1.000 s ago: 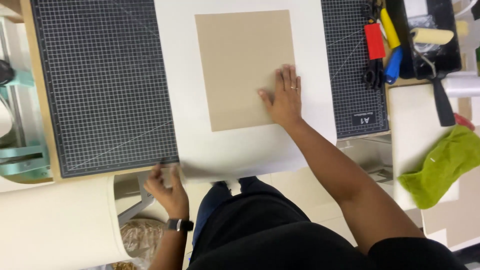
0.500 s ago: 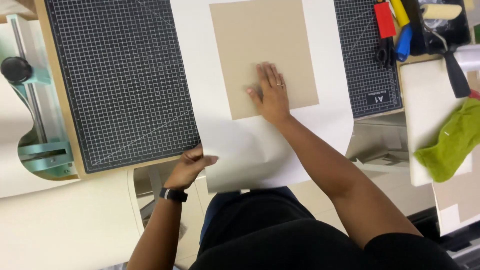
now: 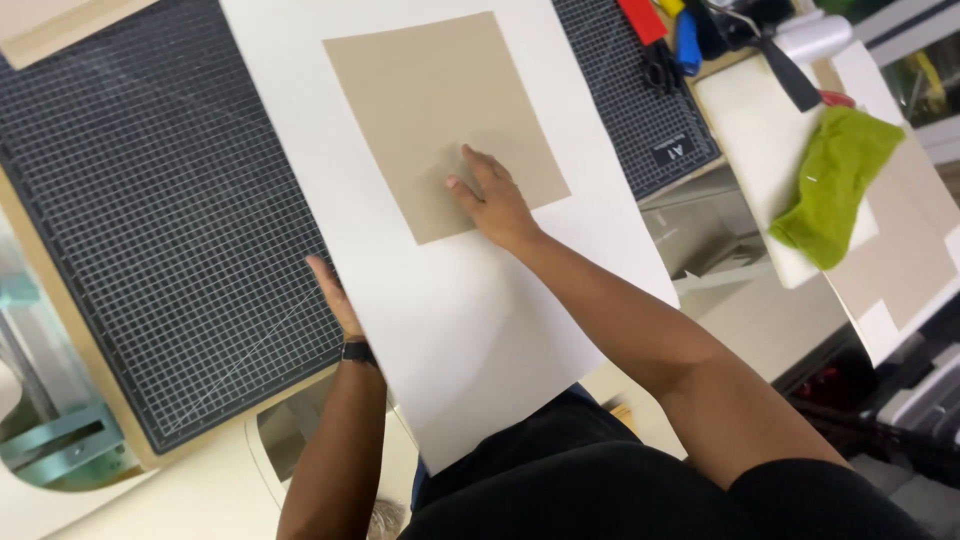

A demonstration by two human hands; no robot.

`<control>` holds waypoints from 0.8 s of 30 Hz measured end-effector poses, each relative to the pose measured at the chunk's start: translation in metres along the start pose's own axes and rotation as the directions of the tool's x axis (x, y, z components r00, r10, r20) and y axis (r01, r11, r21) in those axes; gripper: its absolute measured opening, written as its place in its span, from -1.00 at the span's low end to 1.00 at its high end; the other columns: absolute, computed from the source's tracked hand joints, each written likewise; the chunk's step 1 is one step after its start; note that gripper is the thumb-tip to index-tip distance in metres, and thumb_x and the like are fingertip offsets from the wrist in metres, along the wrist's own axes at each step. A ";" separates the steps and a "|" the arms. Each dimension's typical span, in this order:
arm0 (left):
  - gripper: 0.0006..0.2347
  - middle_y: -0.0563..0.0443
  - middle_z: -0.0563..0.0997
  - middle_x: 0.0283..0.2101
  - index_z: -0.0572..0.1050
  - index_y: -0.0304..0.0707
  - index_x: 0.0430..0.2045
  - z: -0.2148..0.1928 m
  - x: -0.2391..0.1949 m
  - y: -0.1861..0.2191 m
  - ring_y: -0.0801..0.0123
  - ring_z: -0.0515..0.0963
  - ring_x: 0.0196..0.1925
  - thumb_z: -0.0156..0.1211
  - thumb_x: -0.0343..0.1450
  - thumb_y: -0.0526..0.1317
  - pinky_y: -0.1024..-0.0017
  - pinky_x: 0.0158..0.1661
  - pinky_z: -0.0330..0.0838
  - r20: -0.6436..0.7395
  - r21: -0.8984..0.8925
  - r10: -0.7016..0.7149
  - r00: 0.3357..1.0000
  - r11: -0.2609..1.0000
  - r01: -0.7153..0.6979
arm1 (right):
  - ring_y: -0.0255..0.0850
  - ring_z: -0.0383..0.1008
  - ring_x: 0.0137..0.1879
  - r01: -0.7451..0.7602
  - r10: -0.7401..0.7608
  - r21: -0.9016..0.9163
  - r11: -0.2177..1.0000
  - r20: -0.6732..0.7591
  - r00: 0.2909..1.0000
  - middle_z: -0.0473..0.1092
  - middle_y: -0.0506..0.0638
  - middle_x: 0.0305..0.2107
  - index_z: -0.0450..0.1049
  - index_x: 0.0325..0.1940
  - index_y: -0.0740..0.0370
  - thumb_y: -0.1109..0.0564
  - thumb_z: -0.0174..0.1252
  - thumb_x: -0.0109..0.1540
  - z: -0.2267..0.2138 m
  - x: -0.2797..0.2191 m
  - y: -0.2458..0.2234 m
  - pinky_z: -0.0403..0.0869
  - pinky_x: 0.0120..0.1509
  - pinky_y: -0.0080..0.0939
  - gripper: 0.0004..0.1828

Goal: Applying adhesive to cardboard panels using a roller and mounting them onto a larger white sheet, followed by smoothing with a squeegee.

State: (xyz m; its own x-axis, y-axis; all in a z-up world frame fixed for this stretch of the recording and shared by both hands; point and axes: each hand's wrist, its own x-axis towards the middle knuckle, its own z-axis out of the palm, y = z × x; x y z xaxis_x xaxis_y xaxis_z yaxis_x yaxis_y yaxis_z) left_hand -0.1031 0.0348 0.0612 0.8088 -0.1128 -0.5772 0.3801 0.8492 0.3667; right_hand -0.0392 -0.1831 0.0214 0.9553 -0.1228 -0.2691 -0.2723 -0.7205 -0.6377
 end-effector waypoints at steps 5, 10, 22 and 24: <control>-0.29 -0.20 0.16 0.46 0.12 -0.14 0.44 0.044 0.009 0.009 0.07 0.19 0.49 -0.17 0.47 0.33 0.14 0.47 0.04 0.292 0.339 0.208 0.934 0.890 -0.304 | -0.09 -0.14 0.65 -0.069 0.070 0.030 0.997 -0.028 0.997 0.02 -0.03 0.50 0.15 0.55 -0.40 -0.59 -0.18 0.37 -0.006 0.002 -0.020 0.07 0.63 0.10 -0.28; -0.37 -0.16 -0.08 0.56 -0.05 -0.10 0.51 0.081 0.015 0.022 0.06 -0.07 0.62 -0.30 0.60 0.24 0.05 0.60 -0.16 0.677 0.496 0.298 0.673 0.489 -0.717 | 0.11 -0.02 0.61 -0.097 0.116 0.379 0.920 -0.028 0.993 -0.02 0.11 0.52 0.21 0.52 -0.38 -0.57 -0.05 0.34 -0.049 -0.026 -0.093 0.12 0.60 0.23 -0.28; -0.49 0.02 -0.13 0.62 0.02 0.02 0.55 0.153 0.028 0.008 -0.02 -0.28 0.66 -0.23 0.67 0.10 -0.26 0.53 -0.30 0.933 0.273 -0.103 0.345 -0.420 -0.865 | -0.04 0.46 0.28 0.158 -0.209 0.710 0.686 -0.016 0.978 0.42 0.16 0.20 0.33 0.40 0.25 0.11 0.09 0.37 -0.048 -0.005 0.023 0.44 0.41 0.01 -0.50; -0.42 0.06 -0.08 0.60 0.04 0.22 0.53 0.147 0.059 -0.020 -0.04 -0.24 0.61 -0.22 0.57 0.27 -0.14 0.46 -0.33 0.902 0.261 -0.159 0.402 -0.542 -0.799 | -0.02 0.46 0.28 0.150 -0.164 0.522 0.840 -0.020 0.986 0.42 0.17 0.21 0.31 0.42 0.24 0.13 0.07 0.37 -0.060 0.004 0.061 0.44 0.41 0.04 -0.49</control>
State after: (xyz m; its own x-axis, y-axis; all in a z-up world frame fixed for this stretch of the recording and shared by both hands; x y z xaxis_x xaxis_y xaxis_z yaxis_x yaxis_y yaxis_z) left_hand 0.0030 -0.0644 0.1268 0.6692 -0.6457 0.3677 -0.7353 -0.5042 0.4528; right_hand -0.0457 -0.2687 0.0246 0.9891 -0.0167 -0.1462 -0.1453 -0.2671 -0.9527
